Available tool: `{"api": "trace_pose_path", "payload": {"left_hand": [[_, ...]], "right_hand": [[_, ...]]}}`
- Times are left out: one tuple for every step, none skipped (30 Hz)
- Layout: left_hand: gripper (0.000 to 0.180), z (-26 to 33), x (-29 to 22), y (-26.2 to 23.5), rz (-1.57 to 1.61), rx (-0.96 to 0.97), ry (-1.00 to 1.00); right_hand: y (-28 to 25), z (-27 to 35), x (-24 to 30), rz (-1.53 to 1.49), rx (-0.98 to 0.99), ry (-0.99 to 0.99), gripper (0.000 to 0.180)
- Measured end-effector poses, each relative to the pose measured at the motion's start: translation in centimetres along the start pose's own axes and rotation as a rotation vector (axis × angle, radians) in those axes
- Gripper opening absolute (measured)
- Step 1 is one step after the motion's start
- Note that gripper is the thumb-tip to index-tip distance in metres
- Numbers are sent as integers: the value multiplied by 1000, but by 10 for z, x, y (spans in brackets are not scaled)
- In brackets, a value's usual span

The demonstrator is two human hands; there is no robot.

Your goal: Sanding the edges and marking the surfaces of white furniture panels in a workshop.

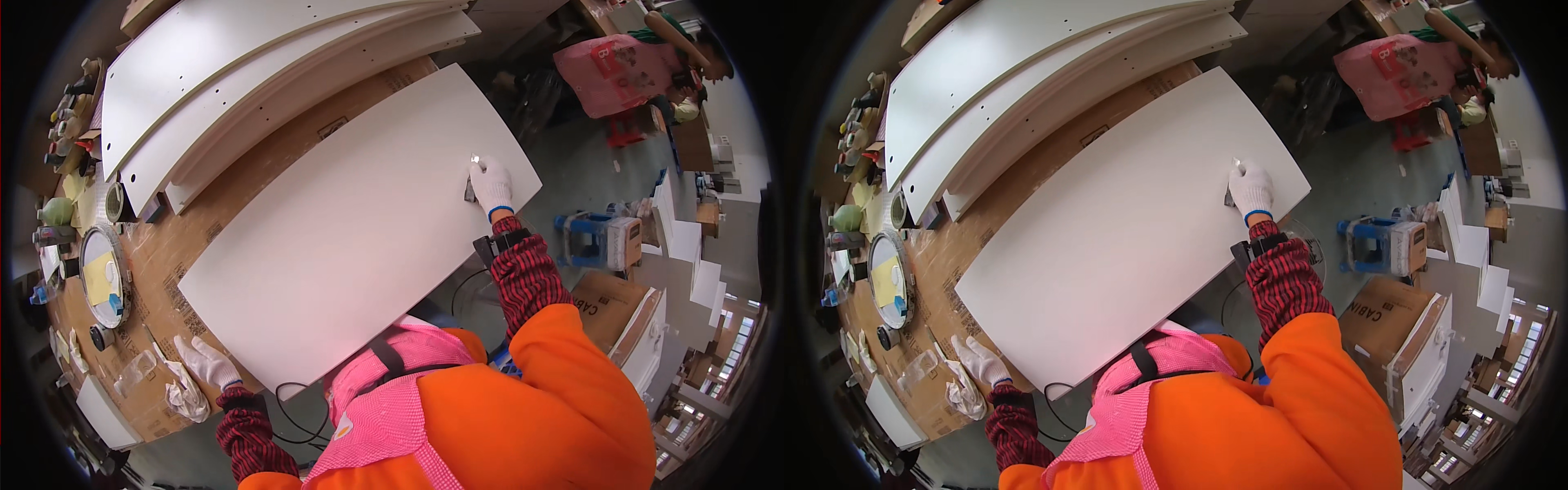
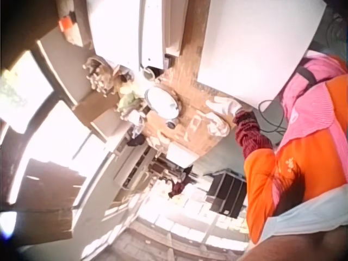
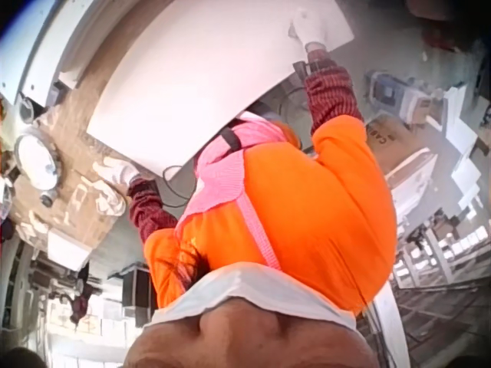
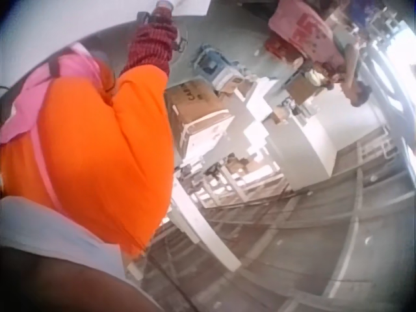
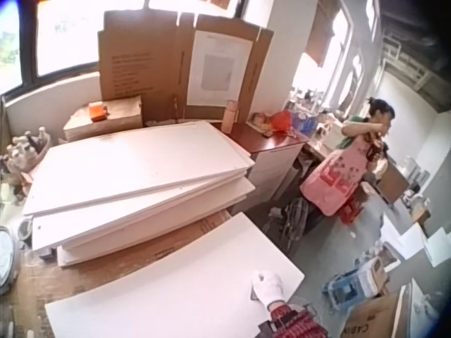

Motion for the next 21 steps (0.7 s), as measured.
{"api": "trace_pose_path", "payload": {"left_hand": [[52, -1, 27, 2, -229, 73, 61], [52, 3, 39, 6, -235, 69, 56], [51, 11, 43, 16, -314, 130, 182], [50, 15, 36, 32, -374, 203, 317], [50, 19, 38, 32, -325, 168, 253], [50, 22, 36, 32, -319, 170, 255], [51, 23, 34, 33, -324, 151, 230], [51, 23, 33, 32, -330, 130, 203], [51, 24, 28, 32, -326, 135, 200], [52, 23, 22, 32, -286, 132, 162], [53, 21, 16, 32, -247, 128, 122], [53, 21, 15, 29, -255, 128, 115], [53, 20, 13, 26, -253, 120, 110], [53, 18, 11, 23, -249, 109, 105], [53, 18, 10, 25, -249, 111, 101], [53, 17, 6, 27, -233, 103, 114], [53, 17, 7, 24, -229, 91, 123], [53, 17, 8, 23, -231, 88, 123], [52, 17, 9, 23, -233, 91, 127], [52, 17, 8, 26, -231, 97, 133], [52, 17, 10, 24, -234, 93, 132]], "right_hand": [[8, 8, 20, 48, 16, -75, 31], [18, 19, 43, 47, 22, -82, 31], [30, 35, 74, 65, 40, -159, 31], [34, 42, 85, 93, 43, -221, 32], [33, 41, 81, 100, 38, -214, 32], [36, 36, 74, 109, 12, -193, 33], [34, 28, 62, 122, -19, -168, 35], [28, 19, 48, 130, -27, -164, 35], [20, 8, 19, 37, -17, 15, 36], [16, 6, -1, -53, -8, 194, 38], [17, 4, -6, -73, -15, 208, 40], [19, 11, 11, -70, -7, 202, 40], [27, 19, 38, -10, 9, 89, 38], [35, 30, 73, 46, 22, -26, 37], [44, 42, 102, 42, 0, -100, 37], [54, 55, 132, 38, -23, -172, 37], [66, 75, 165, 64, 92, -138, 37], [75, 95, 195, 18, 104, -236, 36], [86, 119, 221, -32, 177, -323, 27], [99, 146, 235, -67, 225, -410, 27], [111, 177, 246, -104, 278, -500, 26]]}}
Point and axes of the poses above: each hand's wrist, its own z-axis away from the middle knuckle, its own y-axis out of the palm, x = y × z, the point moved 8 cm from there along -z, towards the middle knuckle, and after that the axes turned 13 degrees about -x, right-handed, at the moved point
